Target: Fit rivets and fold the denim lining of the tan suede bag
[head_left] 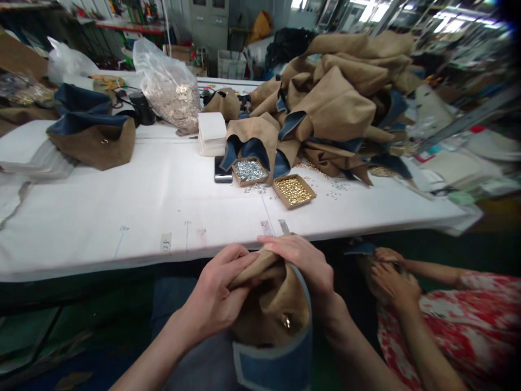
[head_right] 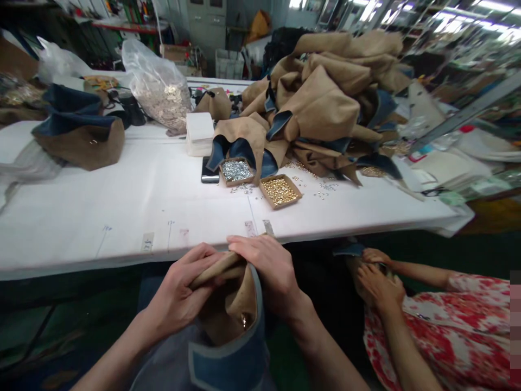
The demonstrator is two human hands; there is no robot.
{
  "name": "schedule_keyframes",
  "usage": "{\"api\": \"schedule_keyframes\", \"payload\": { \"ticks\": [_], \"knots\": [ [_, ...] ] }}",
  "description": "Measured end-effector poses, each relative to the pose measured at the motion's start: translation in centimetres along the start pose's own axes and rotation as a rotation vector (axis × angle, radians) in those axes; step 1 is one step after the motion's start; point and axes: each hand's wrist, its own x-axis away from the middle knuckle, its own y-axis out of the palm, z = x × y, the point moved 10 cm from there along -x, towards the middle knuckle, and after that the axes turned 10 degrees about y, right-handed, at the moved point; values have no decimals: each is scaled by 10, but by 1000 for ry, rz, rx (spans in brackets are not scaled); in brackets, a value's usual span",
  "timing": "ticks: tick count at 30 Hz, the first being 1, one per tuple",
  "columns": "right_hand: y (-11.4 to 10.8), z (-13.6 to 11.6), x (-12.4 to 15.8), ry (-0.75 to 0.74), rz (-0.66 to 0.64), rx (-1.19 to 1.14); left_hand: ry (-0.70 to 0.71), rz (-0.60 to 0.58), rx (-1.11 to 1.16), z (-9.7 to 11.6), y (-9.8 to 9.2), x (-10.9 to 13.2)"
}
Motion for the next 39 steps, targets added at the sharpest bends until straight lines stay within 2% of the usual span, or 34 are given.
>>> {"api": "schedule_keyframes", "payload": {
  "ticks": [3, 5, 8, 13, 15, 17, 20, 21, 23, 25, 27, 30, 32, 36, 39],
  "knots": [
    [5, 15, 0, 97, -112, -95, -32, 10, -36, -9, 6, 0],
    [6, 25, 4, 141, -120, -162, -52, 26, -55, -14, 10, -4],
    [4, 38, 12, 159, -30, -202, -71, 28, -61, -22, 17, -14],
    [0, 49, 20, 117, 135, -121, -96, 15, -57, -40, 26, -36],
    [-2, 61, 21, 137, 169, -106, -98, 22, -89, -47, 25, -45],
    [-4, 81, 25, 185, 188, -110, -98, -44, -112, -54, 26, -57],
    [-3, 124, 37, 307, 226, -135, -121, -258, -115, -70, 30, -82],
    [-1, 139, 42, 358, 243, -133, -142, -290, -112, -78, 27, -94],
    [7, 164, 53, 436, 269, -100, -174, -243, -136, -96, 15, -129],
    [18, 179, 61, 460, 282, -52, -144, -163, -216, -110, 8, -173],
    [27, 185, 65, 458, 291, -29, -53, -206, -364, -118, 23, -220],
    [32, 189, 69, 482, 313, -46, 18, -428, -684, -137, 71, -276],
    [31, 191, 70, 506, 314, -61, -3, -504, -813, -154, 99, -301],
    [29, 195, 71, 537, 307, -87, -79, -573, -958, -186, 139, -324],
    [28, 196, 72, 550, 320, -91, -118, -617, -1028, -203, 154, -328]
  ]
}}
